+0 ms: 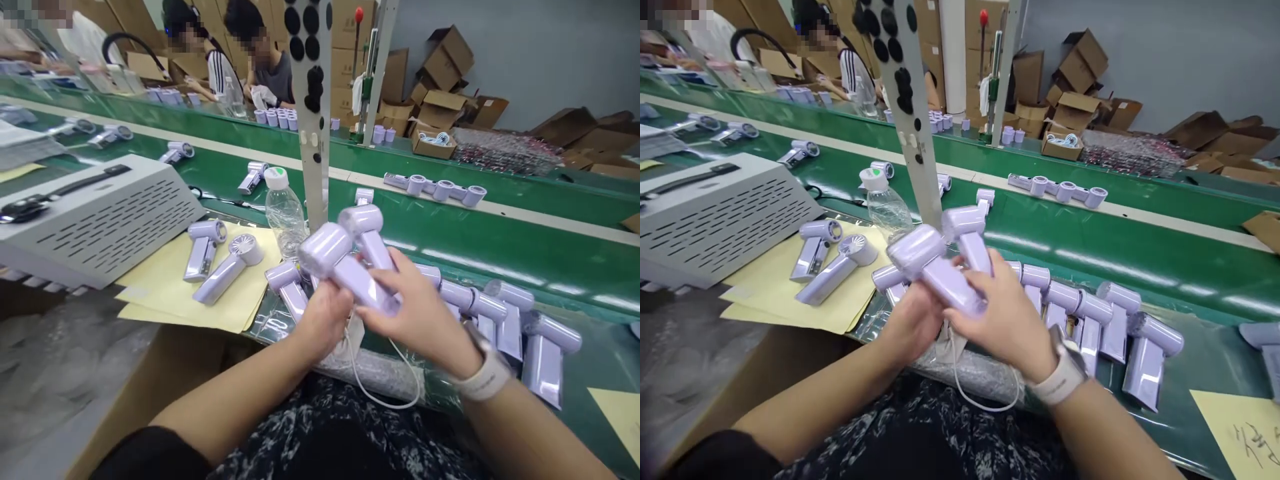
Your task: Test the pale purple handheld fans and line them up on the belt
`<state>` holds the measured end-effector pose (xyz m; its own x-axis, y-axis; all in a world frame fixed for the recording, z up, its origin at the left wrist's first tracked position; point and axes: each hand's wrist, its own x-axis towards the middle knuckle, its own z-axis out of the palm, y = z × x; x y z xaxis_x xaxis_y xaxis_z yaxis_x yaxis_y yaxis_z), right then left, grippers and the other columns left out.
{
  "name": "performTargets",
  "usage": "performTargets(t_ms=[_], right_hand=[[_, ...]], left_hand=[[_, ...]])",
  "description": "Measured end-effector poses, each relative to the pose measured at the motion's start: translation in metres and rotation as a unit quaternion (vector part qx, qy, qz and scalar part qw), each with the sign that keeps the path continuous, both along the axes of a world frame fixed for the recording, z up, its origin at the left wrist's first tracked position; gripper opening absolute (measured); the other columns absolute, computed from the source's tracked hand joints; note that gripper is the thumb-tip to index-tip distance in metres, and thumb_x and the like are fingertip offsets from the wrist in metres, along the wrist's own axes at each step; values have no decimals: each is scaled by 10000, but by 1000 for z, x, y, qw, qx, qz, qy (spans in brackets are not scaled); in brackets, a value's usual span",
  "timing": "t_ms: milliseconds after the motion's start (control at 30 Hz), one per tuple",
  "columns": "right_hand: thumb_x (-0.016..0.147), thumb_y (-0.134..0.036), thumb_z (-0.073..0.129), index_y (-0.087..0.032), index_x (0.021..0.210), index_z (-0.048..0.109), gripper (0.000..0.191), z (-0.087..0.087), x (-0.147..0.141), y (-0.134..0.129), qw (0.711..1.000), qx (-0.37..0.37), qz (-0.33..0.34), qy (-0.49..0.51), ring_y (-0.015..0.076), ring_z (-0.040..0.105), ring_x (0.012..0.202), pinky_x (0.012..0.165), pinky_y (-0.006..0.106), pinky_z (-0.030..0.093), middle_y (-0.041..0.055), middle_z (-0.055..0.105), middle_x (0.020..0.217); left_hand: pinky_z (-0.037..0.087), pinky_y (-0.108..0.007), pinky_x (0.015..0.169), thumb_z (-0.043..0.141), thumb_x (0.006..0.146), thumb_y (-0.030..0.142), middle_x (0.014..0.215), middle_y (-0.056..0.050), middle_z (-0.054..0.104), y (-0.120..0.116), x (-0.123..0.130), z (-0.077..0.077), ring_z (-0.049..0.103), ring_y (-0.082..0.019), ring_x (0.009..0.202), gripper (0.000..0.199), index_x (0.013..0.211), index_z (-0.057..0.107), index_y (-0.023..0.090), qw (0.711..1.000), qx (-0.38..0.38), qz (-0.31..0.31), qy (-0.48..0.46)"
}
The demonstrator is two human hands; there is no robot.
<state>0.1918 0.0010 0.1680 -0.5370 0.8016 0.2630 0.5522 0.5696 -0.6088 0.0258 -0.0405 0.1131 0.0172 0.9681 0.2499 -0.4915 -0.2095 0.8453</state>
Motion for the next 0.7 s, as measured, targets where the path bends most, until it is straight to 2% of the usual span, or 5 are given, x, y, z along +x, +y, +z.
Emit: performTargets(t_ms=[100, 167, 300, 467, 700], right_hand=[[779, -438, 811, -185, 1261, 734, 550, -15, -6, -28, 999, 24, -9, 23, 489, 335, 1494, 1207, 672, 301, 178, 325, 1666], [880, -454, 724, -215, 1303, 700, 487, -24, -5, -33, 998, -28, 17, 48, 442, 411, 1477, 1172, 643, 375, 176, 402, 1635], [1053, -309, 430, -203, 1201, 640, 277, -48, -12, -33, 983, -185, -20, -5, 255, 761, 851, 762, 403, 590, 114, 780, 970], [888, -169, 672, -178, 861, 607, 70, -73, -36, -39, 973, -192, -55, -119, 326, 726, 812, 709, 380, 491, 151, 739, 814], [958, -245, 572, -192, 1133, 613, 188, -66, -10, -33, 968, -248, -23, -23, 221, 683, 688, 659, 322, 487, 18, 718, 748]], left_hand=[[598, -449, 987, 690, 819, 717, 1077, -102, 784, 4, 14, -3, 738, -306, 1094, 597, 1116, 720, 199, 992, -84, 16, -98], [641, -424, 876, 703, 770, 757, 926, -75, 797, 4, 0, -9, 776, -284, 921, 606, 988, 746, 194, 989, -108, -12, -100], [665, -401, 666, 719, 697, 810, 706, -51, 763, 4, -46, -19, 772, -275, 702, 638, 863, 749, 195, 991, -123, -18, -55], [667, -473, 784, 727, 658, 835, 824, -64, 787, -1, -75, -15, 782, -331, 903, 649, 878, 757, 225, 997, -67, 43, -7], [646, -512, 844, 668, 648, 898, 981, -95, 789, -2, -54, 5, 758, -361, 1027, 726, 922, 724, 227, 995, -82, 31, -53]])
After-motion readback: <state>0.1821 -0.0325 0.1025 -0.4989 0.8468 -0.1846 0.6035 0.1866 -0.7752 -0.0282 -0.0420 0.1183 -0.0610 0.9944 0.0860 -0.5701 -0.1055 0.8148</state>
